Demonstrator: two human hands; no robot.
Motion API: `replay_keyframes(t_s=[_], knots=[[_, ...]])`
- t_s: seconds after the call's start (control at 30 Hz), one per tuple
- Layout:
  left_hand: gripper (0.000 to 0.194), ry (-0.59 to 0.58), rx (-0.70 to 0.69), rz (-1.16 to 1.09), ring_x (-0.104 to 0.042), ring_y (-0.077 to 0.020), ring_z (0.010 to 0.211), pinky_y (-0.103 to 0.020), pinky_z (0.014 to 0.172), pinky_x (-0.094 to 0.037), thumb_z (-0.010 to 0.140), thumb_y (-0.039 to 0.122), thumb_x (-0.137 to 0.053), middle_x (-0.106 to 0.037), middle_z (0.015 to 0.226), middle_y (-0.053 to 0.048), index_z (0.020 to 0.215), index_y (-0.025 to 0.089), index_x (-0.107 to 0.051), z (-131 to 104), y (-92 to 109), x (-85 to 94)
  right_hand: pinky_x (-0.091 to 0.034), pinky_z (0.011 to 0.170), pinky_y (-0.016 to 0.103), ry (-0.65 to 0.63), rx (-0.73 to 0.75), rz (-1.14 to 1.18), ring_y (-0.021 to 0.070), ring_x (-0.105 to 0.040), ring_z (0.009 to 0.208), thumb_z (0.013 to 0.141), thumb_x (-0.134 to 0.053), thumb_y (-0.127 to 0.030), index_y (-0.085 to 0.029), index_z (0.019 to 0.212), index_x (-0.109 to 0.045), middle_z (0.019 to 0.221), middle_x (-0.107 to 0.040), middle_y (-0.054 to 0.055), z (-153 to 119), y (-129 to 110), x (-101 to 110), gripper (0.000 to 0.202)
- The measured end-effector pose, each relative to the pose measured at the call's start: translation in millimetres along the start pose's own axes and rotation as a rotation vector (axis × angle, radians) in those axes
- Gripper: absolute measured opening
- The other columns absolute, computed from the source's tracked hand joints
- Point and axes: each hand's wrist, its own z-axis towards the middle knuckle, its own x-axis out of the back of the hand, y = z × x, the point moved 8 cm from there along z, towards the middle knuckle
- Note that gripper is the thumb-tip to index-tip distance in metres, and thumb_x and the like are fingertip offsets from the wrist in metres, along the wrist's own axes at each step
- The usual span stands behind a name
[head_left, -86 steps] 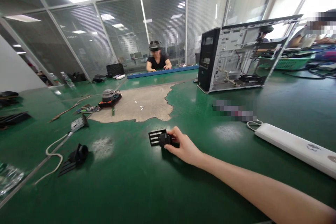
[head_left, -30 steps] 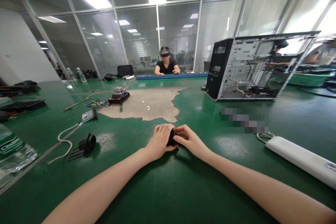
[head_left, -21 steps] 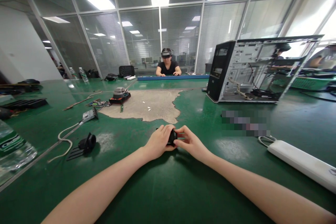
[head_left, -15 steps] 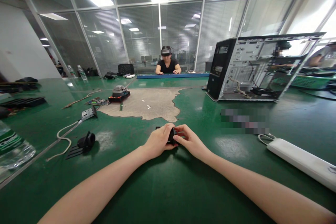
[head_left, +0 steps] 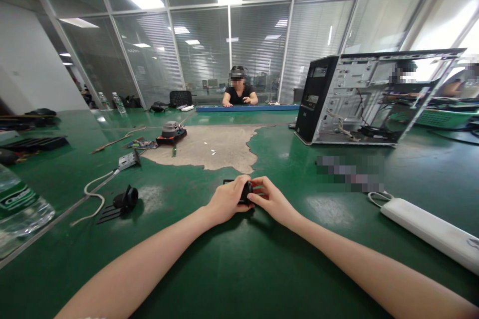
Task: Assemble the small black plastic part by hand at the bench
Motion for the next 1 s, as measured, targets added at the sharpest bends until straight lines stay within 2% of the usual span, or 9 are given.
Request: replay_keyframes(t_s=[0.1, 0.3, 0.47, 0.6, 0.7, 0.77, 0.9, 1.0], knots=[[0.061, -0.012, 0.012, 0.023, -0.055, -0.023, 0.093, -0.035, 0.075, -0.045, 0.066, 0.026, -0.063, -0.048, 0.115, -0.006, 0.116, 0.023, -0.028, 0, 0, 0.8, -0.051, 0.071, 0.029, -0.036, 0.046, -0.013, 0.0141, -0.057, 0.083, 0.071, -0.058, -0.029, -0.02, 0.089, -0.045, 0.09, -0.054, 0.001, -1, -6, -2, 0.024], [0.059, -0.005, -0.012, 0.033, -0.054, -0.0232, 0.095, -0.034, 0.075, -0.045, 0.069, 0.031, -0.061, -0.047, 0.116, -0.007, 0.116, 0.021, -0.027, 1, 0, 0.2, -0.05, 0.068, 0.029, -0.022, 0.043, 0.013, 0.0124, -0.057, 0.076, 0.074, -0.055, -0.029, -0.02, 0.083, -0.046, 0.082, -0.054, -0.001, 0, -3, 0, 0.017], [0.057, -0.017, -0.003, 0.041, -0.055, -0.0227, 0.092, -0.034, 0.074, -0.045, 0.069, 0.033, -0.061, -0.047, 0.114, -0.007, 0.115, 0.021, -0.029, 0, -3, -2.7, -0.051, 0.066, 0.028, 0.006, 0.051, 0.016, 0.0126, -0.056, 0.077, 0.072, -0.057, -0.028, -0.021, 0.091, -0.046, 0.092, -0.051, 0.001, 2, 4, 1, 0.023], [0.059, -0.011, -0.005, 0.043, -0.054, -0.0227, 0.093, -0.034, 0.075, -0.045, 0.067, 0.03, -0.062, -0.047, 0.115, -0.006, 0.115, 0.022, -0.028, 0, -3, -2.9, -0.051, 0.068, 0.029, -0.03, 0.097, 0.027, 0.0139, -0.056, 0.082, 0.071, -0.058, -0.026, -0.021, 0.089, -0.048, 0.093, -0.05, 0.002, 0, 2, 0, 0.021], [0.059, -0.003, -0.007, 0.034, -0.054, -0.0227, 0.094, -0.034, 0.076, -0.045, 0.067, 0.03, -0.063, -0.047, 0.115, -0.006, 0.114, 0.021, -0.029, 1, -2, -2.9, -0.05, 0.074, 0.031, 0.019, 0.142, -0.006, 0.0159, -0.055, 0.089, 0.071, -0.058, -0.026, -0.02, 0.084, -0.051, 0.099, -0.049, 0.003, -2, -2, 4, 0.015], [0.059, -0.003, -0.008, 0.021, -0.054, -0.0225, 0.094, -0.034, 0.076, -0.045, 0.067, 0.032, -0.062, -0.047, 0.115, -0.006, 0.114, 0.022, -0.029, 1, -2, -3.2, -0.051, 0.073, 0.031, 0.032, 0.13, -0.021, 0.0158, -0.056, 0.087, 0.072, -0.057, -0.026, -0.02, 0.083, -0.051, 0.097, -0.05, 0.003, -1, -1, 5, 0.015], [0.058, -0.006, 0.0, 0.003, -0.054, -0.0221, 0.093, -0.034, 0.074, -0.045, 0.068, 0.033, -0.061, -0.047, 0.114, -0.007, 0.115, 0.022, -0.029, 1, -3, -3.3, -0.052, 0.069, 0.031, 0.043, 0.048, -0.019, 0.0155, -0.057, 0.083, 0.071, -0.059, -0.026, -0.021, 0.091, -0.046, 0.092, -0.052, 0.002, 1, 4, 5, 0.025], [0.059, -0.015, 0.006, 0.012, -0.055, -0.0227, 0.092, -0.034, 0.074, -0.045, 0.067, 0.031, -0.062, -0.047, 0.114, -0.006, 0.115, 0.022, -0.029, 1, -4, -2.7, -0.051, 0.073, 0.031, -0.011, 0.049, -0.023, 0.0154, -0.057, 0.087, 0.072, -0.058, -0.025, -0.02, 0.091, -0.046, 0.092, -0.053, 0.002, -1, 3, 2, 0.022]])
